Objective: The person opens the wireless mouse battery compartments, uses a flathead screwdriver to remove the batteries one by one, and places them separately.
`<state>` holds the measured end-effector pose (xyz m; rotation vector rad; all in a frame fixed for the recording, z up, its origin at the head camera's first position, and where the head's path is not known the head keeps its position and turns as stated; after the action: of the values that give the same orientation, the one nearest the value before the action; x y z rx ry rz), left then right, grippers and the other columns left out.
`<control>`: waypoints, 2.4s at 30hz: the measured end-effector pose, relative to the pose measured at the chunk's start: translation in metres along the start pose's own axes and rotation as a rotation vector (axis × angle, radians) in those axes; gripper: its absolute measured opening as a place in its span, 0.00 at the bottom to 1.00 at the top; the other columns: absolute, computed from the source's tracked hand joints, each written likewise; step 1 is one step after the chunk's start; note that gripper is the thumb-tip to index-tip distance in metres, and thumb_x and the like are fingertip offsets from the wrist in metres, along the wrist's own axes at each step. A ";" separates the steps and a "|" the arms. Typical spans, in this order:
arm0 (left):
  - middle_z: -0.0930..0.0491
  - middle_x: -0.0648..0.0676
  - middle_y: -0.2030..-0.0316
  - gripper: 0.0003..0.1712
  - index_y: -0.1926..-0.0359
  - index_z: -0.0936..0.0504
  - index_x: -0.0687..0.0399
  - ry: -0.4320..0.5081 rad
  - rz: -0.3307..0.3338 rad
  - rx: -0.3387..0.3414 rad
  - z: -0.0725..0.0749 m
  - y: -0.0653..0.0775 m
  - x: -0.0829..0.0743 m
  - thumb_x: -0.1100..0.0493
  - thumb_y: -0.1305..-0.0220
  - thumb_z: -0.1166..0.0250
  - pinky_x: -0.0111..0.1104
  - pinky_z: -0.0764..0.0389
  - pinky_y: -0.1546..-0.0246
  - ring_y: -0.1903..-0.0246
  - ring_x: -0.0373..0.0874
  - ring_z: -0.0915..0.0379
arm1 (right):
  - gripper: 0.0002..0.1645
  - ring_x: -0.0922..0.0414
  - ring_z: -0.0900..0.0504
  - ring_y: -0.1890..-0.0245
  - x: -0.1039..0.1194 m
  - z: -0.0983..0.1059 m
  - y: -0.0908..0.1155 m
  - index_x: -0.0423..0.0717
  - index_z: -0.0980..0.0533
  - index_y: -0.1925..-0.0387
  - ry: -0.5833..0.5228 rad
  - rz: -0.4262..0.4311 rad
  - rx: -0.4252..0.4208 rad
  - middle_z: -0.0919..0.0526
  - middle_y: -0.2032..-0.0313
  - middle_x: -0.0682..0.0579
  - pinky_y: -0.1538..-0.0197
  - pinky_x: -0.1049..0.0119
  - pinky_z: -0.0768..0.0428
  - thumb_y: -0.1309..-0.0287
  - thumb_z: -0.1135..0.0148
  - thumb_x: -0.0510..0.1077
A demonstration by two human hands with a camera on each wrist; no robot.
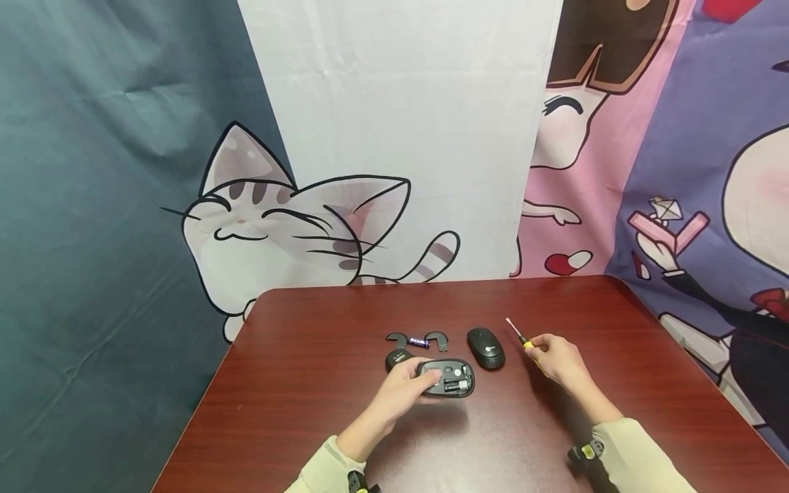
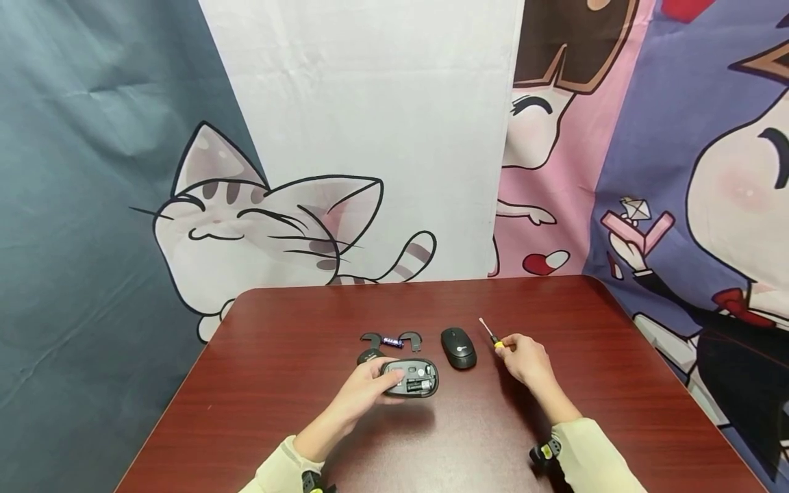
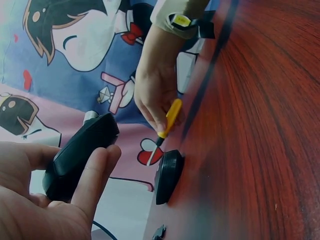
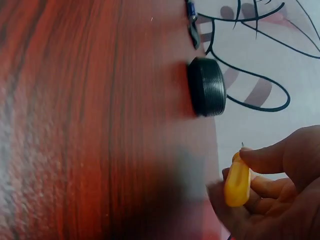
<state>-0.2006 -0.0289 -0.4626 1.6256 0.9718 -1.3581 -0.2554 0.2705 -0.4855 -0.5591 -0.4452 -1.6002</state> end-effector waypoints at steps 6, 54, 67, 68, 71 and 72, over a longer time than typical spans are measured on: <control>0.18 0.61 0.60 0.19 0.48 0.28 0.68 0.005 -0.001 0.005 0.000 0.000 0.002 0.60 0.35 0.42 0.40 0.15 0.63 0.64 0.49 0.18 | 0.16 0.48 0.24 0.69 -0.008 -0.002 -0.007 0.38 0.20 0.62 0.064 -0.032 0.025 0.17 0.67 0.43 0.69 0.58 0.27 0.45 0.38 0.48; 0.20 0.61 0.57 0.24 0.45 0.29 0.67 0.013 0.001 -0.005 0.004 -0.002 -0.004 0.55 0.36 0.40 0.44 0.17 0.58 0.61 0.49 0.19 | 0.26 0.42 0.26 0.59 0.022 0.014 0.004 0.39 0.28 0.48 0.139 0.071 -0.054 0.27 0.55 0.35 0.59 0.43 0.24 0.45 0.38 0.50; 0.20 0.61 0.57 0.24 0.45 0.29 0.68 0.017 -0.013 -0.012 0.009 -0.003 -0.009 0.55 0.36 0.40 0.42 0.16 0.59 0.61 0.47 0.19 | 0.17 0.59 0.24 0.62 0.077 0.021 0.036 0.51 0.23 0.52 -0.184 0.326 -0.185 0.23 0.59 0.51 0.59 0.63 0.19 0.44 0.35 0.47; 0.20 0.61 0.57 0.25 0.45 0.29 0.68 0.018 -0.014 -0.010 0.009 -0.003 -0.009 0.55 0.36 0.40 0.43 0.17 0.59 0.61 0.47 0.19 | 0.17 0.60 0.24 0.62 0.079 0.021 0.038 0.51 0.23 0.52 -0.208 0.333 -0.183 0.23 0.59 0.51 0.59 0.66 0.19 0.44 0.35 0.47; 0.20 0.61 0.56 0.25 0.45 0.29 0.67 0.023 -0.019 -0.006 0.009 -0.004 -0.010 0.54 0.36 0.40 0.43 0.17 0.58 0.60 0.48 0.19 | 0.18 0.63 0.24 0.62 0.086 0.019 0.044 0.51 0.22 0.52 -0.298 0.352 -0.153 0.23 0.58 0.52 0.58 0.74 0.20 0.44 0.35 0.48; 0.20 0.61 0.56 0.25 0.44 0.29 0.67 0.024 -0.021 -0.006 0.009 -0.004 -0.010 0.54 0.36 0.40 0.43 0.17 0.58 0.60 0.48 0.19 | 0.18 0.64 0.23 0.61 0.089 0.017 0.046 0.51 0.23 0.52 -0.327 0.365 -0.142 0.23 0.58 0.52 0.58 0.77 0.21 0.44 0.35 0.48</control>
<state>-0.2085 -0.0361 -0.4543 1.6351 1.0083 -1.3514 -0.2133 0.2050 -0.4207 -0.9608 -0.4428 -1.1983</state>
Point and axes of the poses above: each hand's wrist, its own y-axis away from the middle knuckle, its own z-axis out of the back of the hand, x = y × z, the point moved 7 cm from there along -y, towards the middle knuckle
